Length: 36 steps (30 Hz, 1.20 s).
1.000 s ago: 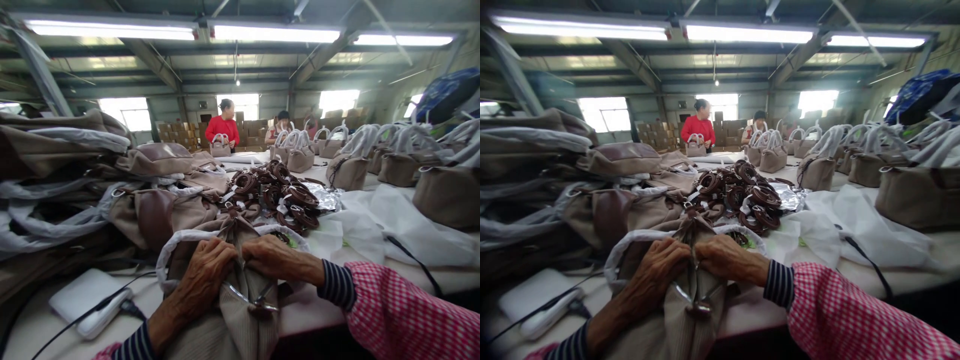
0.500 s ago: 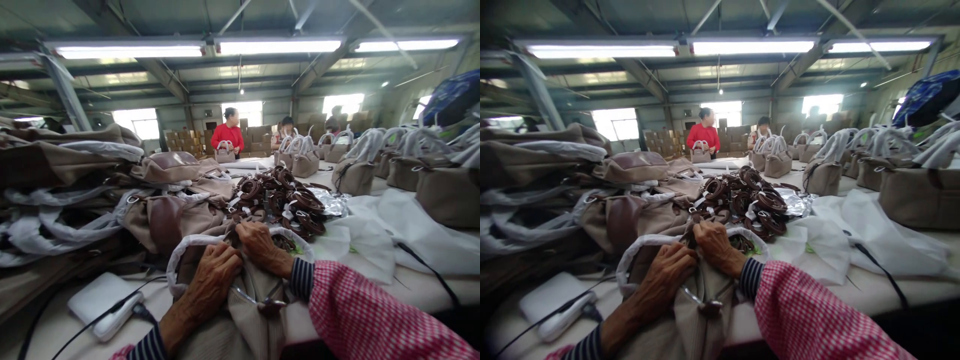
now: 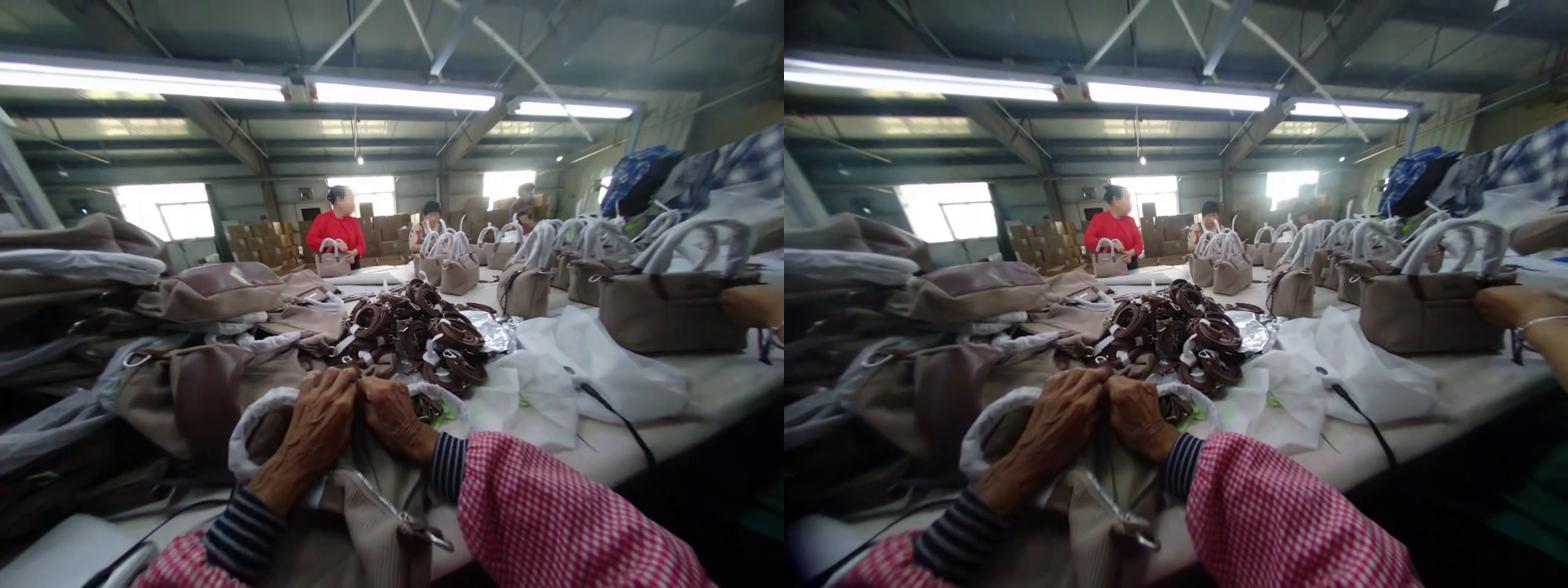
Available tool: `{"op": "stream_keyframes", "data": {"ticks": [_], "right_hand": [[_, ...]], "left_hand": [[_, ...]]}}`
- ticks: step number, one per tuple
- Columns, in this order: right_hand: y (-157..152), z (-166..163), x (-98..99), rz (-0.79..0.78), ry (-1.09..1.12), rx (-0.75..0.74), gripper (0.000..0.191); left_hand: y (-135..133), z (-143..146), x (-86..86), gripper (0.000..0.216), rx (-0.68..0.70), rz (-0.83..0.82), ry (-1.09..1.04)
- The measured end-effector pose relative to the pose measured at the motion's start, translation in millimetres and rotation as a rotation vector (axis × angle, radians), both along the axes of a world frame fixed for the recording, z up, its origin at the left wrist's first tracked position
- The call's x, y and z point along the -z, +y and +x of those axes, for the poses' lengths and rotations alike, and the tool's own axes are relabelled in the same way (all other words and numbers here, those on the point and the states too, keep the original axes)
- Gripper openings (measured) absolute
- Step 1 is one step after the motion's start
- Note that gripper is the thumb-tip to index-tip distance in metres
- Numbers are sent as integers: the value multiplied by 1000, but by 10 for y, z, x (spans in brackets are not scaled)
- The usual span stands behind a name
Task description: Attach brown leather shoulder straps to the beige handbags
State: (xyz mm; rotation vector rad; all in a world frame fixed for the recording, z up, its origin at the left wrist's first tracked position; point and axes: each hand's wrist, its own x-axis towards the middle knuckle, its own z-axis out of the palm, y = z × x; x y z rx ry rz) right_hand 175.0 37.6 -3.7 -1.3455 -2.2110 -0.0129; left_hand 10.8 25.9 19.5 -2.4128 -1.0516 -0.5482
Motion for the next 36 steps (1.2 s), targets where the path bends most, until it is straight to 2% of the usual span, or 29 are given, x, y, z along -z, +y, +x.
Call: {"op": "stream_keyframes", "data": {"ticks": [5,8,13,17,19,24,26,32,36], "right_hand": [[-23,-3,9,-4,-14,-45,16],[-27,-1,4,-10,-33,-71,18],[-150,83,-110,-43,-36,-123,18],[-325,440,-257,-18,65,-173,15],[-387,760,-306,31,121,-74,11],[-355,1618,-248,16,56,355,12],[-283,1804,-169,-44,26,407,14],[-99,1827,-41,-120,35,408,26],[-86,1822,-123,-161,52,412,17]], "left_hand": [[-28,-88,61,21,-146,-122,-86],[-4,-98,68,16,-145,-162,-116],[70,-101,176,10,-80,-43,-238],[38,-65,227,7,-110,38,-197],[11,-41,220,10,-125,64,-194],[21,-10,226,16,-112,52,-132],[43,-4,251,15,-132,33,-110],[62,47,282,23,-119,36,-56],[42,71,235,29,-72,30,-33]]}}
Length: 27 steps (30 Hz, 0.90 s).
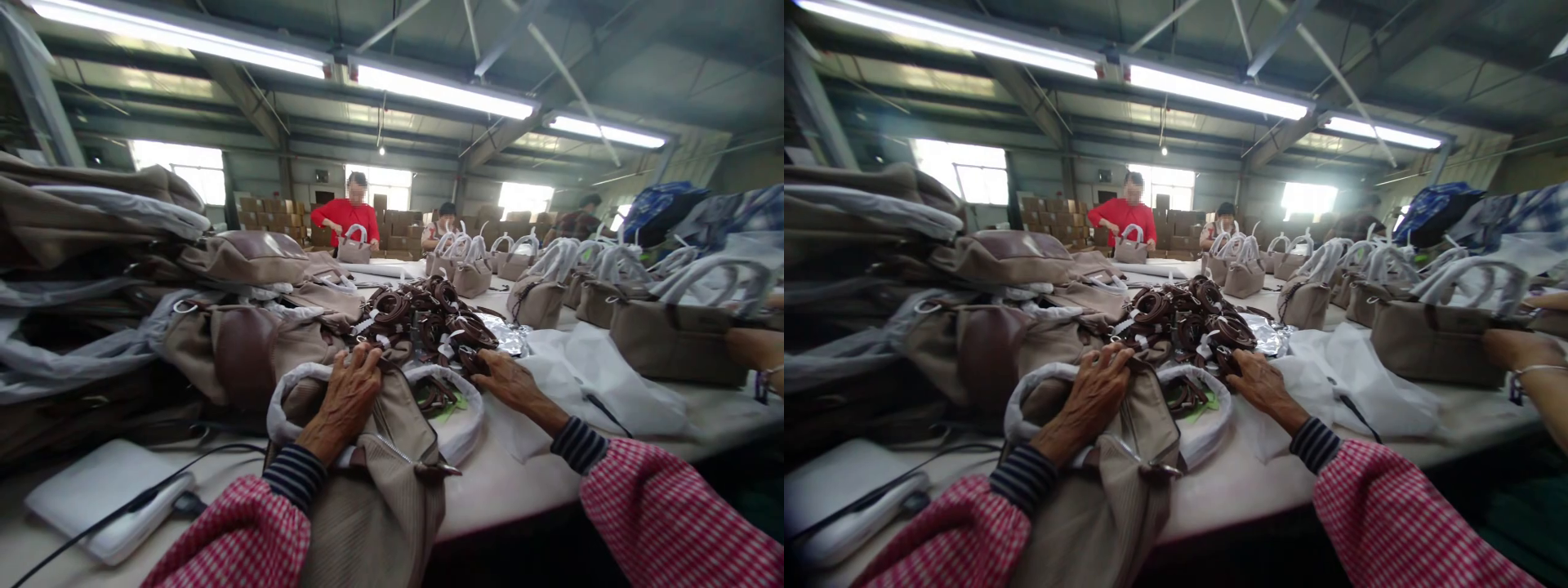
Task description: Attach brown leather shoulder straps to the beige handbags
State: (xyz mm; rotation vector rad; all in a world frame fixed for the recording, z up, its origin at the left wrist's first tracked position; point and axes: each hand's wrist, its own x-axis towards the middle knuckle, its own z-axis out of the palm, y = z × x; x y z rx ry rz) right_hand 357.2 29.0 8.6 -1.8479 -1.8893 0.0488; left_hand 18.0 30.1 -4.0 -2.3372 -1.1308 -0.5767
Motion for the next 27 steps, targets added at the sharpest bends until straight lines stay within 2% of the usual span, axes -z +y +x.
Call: {"op": "stream_keyframes", "data": {"ticks": [3,7,9,10,13,15,18,22,24,25,27], "right_hand": [[-47,-17,-152,-54,55,-34,13],[-234,-191,-428,-82,430,-205,30],[-383,-353,-523,-35,510,-287,30],[-467,-447,-542,12,444,-316,25],[-721,-733,-470,97,60,-433,14],[-858,-874,-371,1,-132,-545,18],[-944,-921,-306,-181,-194,-639,17],[-714,-768,-476,-312,40,-696,14],[-456,-731,-592,-227,90,-624,21],[-307,-741,-638,-149,49,-568,22],[-4,-815,-687,-43,-173,-469,20]], "left_hand": [[8,-18,-20,27,38,-29,-48],[28,-75,-24,17,70,-100,-105],[16,-124,-32,16,117,-137,-126],[1,-155,-38,16,149,-156,-138],[-73,-254,-55,15,243,-220,-156],[-126,-294,-62,15,270,-242,-152],[-176,-284,-62,15,269,-239,-147],[-179,-230,-41,12,277,-223,-172],[-169,-220,-28,11,278,-217,-185],[-164,-219,-24,11,271,-214,-191],[-158,-221,-20,10,254,-219,-200]]}}
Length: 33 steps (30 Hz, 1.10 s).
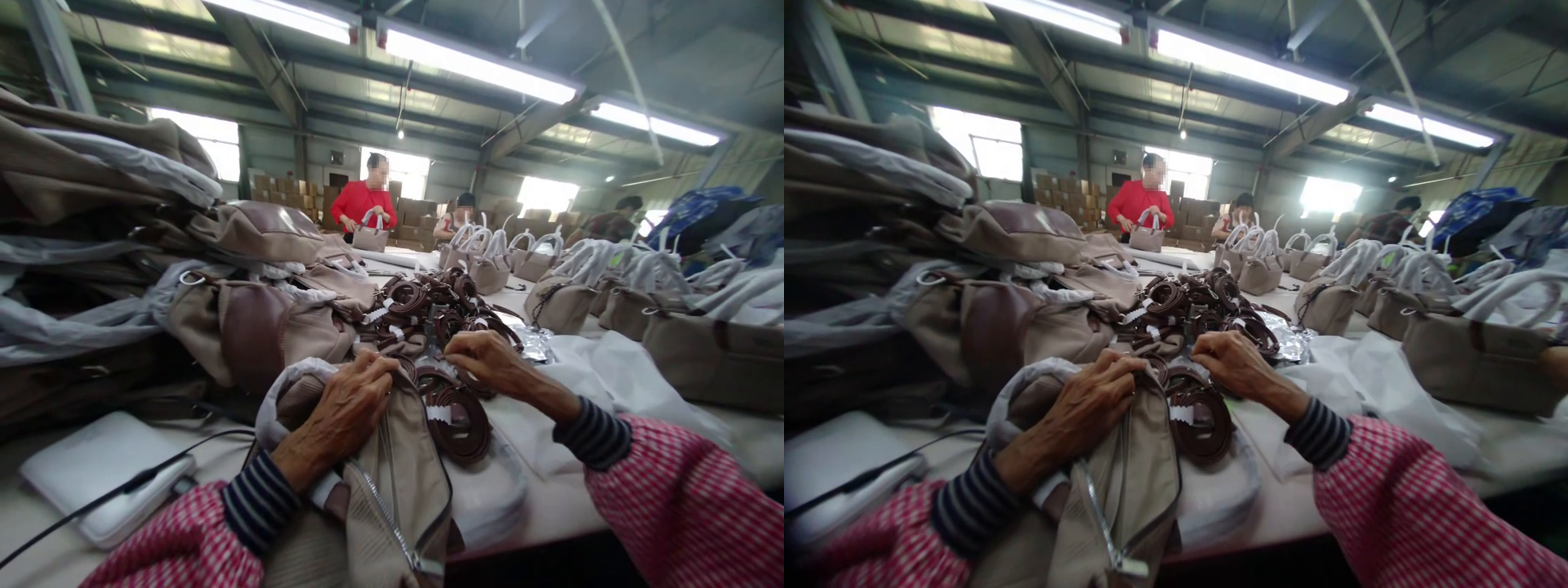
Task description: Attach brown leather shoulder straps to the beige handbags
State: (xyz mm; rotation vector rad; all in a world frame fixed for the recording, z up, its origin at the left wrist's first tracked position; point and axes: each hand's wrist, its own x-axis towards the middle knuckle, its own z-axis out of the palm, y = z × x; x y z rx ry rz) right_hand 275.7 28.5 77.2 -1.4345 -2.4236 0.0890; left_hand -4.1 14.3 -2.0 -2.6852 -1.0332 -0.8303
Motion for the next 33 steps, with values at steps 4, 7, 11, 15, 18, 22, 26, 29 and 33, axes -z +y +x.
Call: {"op": "stream_keyframes", "data": {"ticks": [4,7,11,15,18,22,26,29,33], "right_hand": [[481,-241,73,8,-392,83,18],[681,-376,196,-48,-457,104,15],[774,-443,288,-57,-478,145,15],[705,-415,240,-47,-437,165,15],[600,-340,151,-21,-397,149,18],[503,-245,66,-26,-382,128,18],[522,-282,108,-35,-402,144,21],[594,-368,193,-46,-444,164,24],[660,-415,287,-26,-485,174,21]], "left_hand": [[3,-12,-4,10,-1,-17,-13],[-2,-26,-11,9,7,-21,-22],[-6,-46,-20,8,17,-22,-14],[2,-59,-15,7,14,-12,-18],[0,-64,-18,7,22,-16,-27],[-16,-59,-44,9,17,-25,-19],[-23,-58,-53,10,2,-36,-9],[-9,-68,-30,9,13,-31,-24],[20,-79,19,8,32,-3,-40]]}}
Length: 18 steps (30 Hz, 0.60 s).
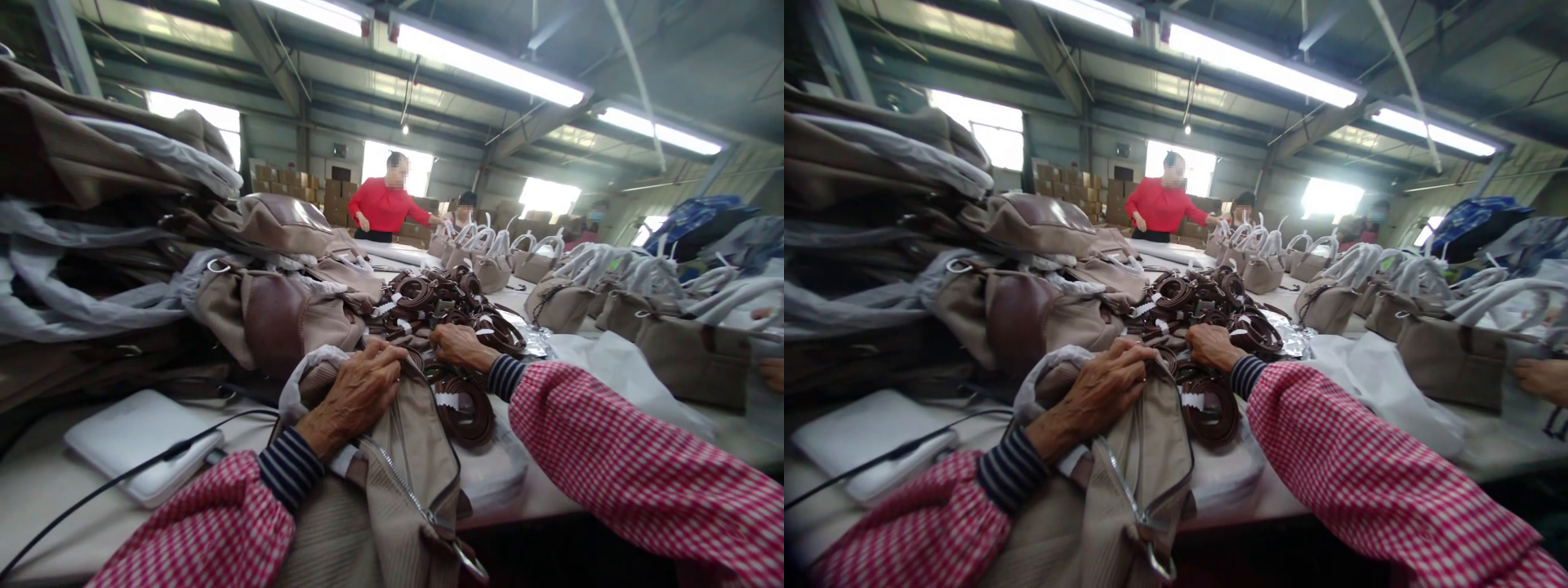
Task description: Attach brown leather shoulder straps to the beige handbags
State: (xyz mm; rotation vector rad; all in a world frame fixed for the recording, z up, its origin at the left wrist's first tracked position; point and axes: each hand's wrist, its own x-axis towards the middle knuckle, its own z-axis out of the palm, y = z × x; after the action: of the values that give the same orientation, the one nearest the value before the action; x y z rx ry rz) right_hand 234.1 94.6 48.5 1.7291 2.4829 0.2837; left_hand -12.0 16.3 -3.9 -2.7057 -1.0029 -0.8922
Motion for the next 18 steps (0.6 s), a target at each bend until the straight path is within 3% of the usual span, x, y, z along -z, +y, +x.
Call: {"op": "stream_keyframes", "data": {"ticks": [9,18], "right_hand": [[-109,190,44,133,-29,-79,21],[-10,132,124,80,-113,-222,20]], "left_hand": [[-5,-1,-15,8,6,0,6],[-3,-2,-16,8,15,5,10]]}}
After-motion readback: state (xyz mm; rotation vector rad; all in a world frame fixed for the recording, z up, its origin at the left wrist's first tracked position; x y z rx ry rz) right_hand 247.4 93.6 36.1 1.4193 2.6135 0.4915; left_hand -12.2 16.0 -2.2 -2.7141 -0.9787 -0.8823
